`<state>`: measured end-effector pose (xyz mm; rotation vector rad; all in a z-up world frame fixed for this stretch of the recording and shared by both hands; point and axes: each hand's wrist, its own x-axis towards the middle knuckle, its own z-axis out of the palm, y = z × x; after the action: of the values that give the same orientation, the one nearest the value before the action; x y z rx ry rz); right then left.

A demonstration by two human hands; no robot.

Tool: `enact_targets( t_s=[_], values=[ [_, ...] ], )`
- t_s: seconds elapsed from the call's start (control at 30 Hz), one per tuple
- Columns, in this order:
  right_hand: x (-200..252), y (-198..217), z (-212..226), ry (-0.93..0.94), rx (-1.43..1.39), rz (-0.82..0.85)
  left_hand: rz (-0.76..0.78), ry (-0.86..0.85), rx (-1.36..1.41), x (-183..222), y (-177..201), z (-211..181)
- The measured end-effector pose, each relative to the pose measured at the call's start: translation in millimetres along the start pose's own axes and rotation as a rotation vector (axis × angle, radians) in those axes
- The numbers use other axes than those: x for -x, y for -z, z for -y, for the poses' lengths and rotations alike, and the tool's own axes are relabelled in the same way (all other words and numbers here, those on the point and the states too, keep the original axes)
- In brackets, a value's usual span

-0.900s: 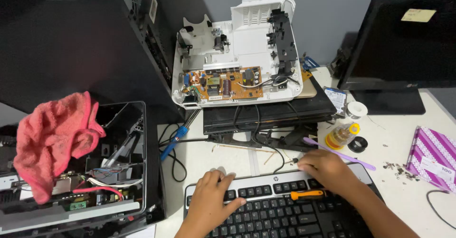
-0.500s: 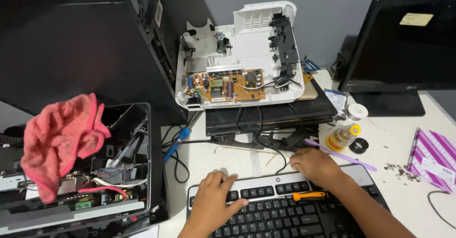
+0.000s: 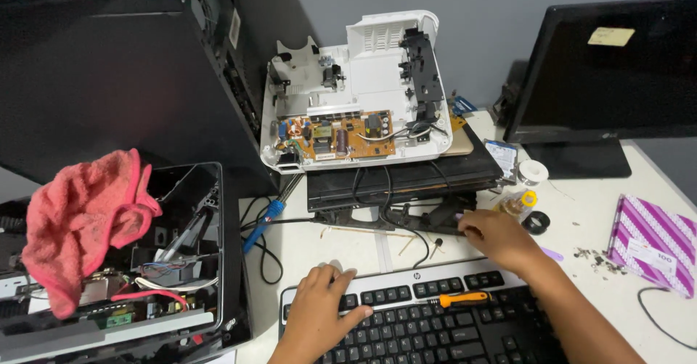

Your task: Disassembling a computer keyboard using a small screwdriver to pry open the casing

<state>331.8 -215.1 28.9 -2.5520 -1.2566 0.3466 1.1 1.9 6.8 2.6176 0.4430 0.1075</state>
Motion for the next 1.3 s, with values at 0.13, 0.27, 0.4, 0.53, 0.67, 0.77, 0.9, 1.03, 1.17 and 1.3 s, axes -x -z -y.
enact_targets(
  t_s=[0.13, 0.27, 0.4, 0.53, 0.67, 0.77, 0.9, 1.03, 1.17, 1.3],
  values=[
    [-10, -31, -26, 0.136, 0.007, 0.023, -0.064, -0.041, -0.015, 1, -6, 4],
    [-13, -43, -18, 0.043, 0.186, 0.088, -0.009, -0.010, -0.006, 1, -3, 3],
    [-16, -51, -23, 0.102, 0.300, 0.080, 0.083, 0.045, -0.025, -1, 6, -3],
    [10, -20, -21, 0.056, 0.152, 0.120, 0.087, 0.072, -0.037, -2, 1, -1],
    [74, 25, -36, -0.061, -0.028, -0.134, 0.054, 0.043, -0.030, -2, 0, 2],
    [104, 21, -78, -0.388, 0.100, -0.098, 0.036, 0.020, -0.039, 1, -4, 3],
    [118, 3, -115, -0.485, 0.137, -0.116, 0.058, 0.041, -0.046, -2, 0, 1],
    [123, 26, -73, -0.504, 0.206, -0.092, 0.059, 0.050, -0.057, -2, 0, -1],
    [115, 16, -44, -0.261, 0.179, -0.188, 0.009, 0.026, -0.040, -1, 0, -2],
    [104, 27, 39, -0.147, 0.093, 0.340, -0.036, 0.017, -0.032, 1, -2, -3]
  ],
)
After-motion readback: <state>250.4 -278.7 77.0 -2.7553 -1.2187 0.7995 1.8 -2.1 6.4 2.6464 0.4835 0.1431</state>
